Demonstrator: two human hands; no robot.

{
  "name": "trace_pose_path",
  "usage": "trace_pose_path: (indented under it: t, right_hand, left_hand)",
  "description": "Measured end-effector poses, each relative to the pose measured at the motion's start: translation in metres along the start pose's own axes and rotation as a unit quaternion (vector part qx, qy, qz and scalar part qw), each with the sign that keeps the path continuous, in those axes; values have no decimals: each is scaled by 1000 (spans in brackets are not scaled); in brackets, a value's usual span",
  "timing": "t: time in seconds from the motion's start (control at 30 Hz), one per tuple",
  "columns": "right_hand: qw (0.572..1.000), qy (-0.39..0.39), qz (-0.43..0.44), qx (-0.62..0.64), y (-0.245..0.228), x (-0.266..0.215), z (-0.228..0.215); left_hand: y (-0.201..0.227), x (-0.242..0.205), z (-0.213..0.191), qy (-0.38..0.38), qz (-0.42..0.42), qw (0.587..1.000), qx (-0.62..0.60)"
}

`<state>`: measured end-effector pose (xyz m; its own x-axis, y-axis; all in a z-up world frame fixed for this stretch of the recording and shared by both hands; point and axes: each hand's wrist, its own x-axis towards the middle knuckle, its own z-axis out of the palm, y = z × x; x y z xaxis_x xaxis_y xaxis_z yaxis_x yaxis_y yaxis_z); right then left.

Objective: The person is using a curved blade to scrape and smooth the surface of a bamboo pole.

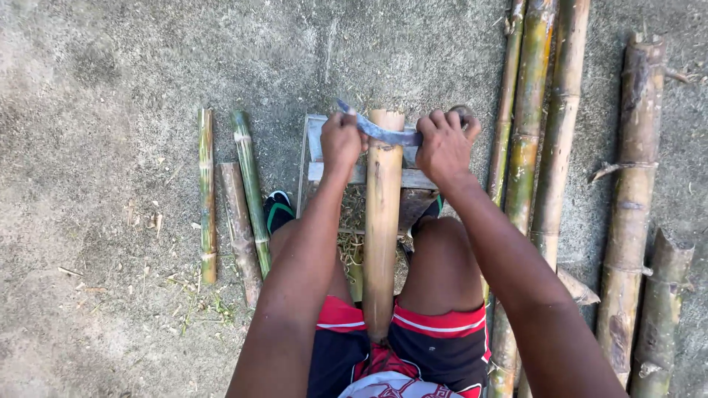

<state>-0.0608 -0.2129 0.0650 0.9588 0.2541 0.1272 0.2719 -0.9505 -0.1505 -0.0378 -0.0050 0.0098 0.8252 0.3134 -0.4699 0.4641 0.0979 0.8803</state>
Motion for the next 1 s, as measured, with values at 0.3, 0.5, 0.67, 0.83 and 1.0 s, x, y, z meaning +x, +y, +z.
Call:
trace_pose_path:
  t: [0.3,0.5,0.67,0.83,1.0]
  right_hand:
    - [999,32,-8,-6,1,5,20]
    - [996,72,-42,-19,6,30,15]
    - [1000,-10,9,6,11,41,12]
    - [999,-38,13,3,13,35,14]
    - [999,33,-28,-3,7,49,-5]
  left_hand:
    - [51,-17,-11,-74,-71,993,52]
    - [51,15,1,-79,17,996,-43]
    - [27,19,3,-87,-84,987,-105]
    - [51,13,6,-85,-47,992,-80]
    - [38,23,2,-90,-32,985,-143]
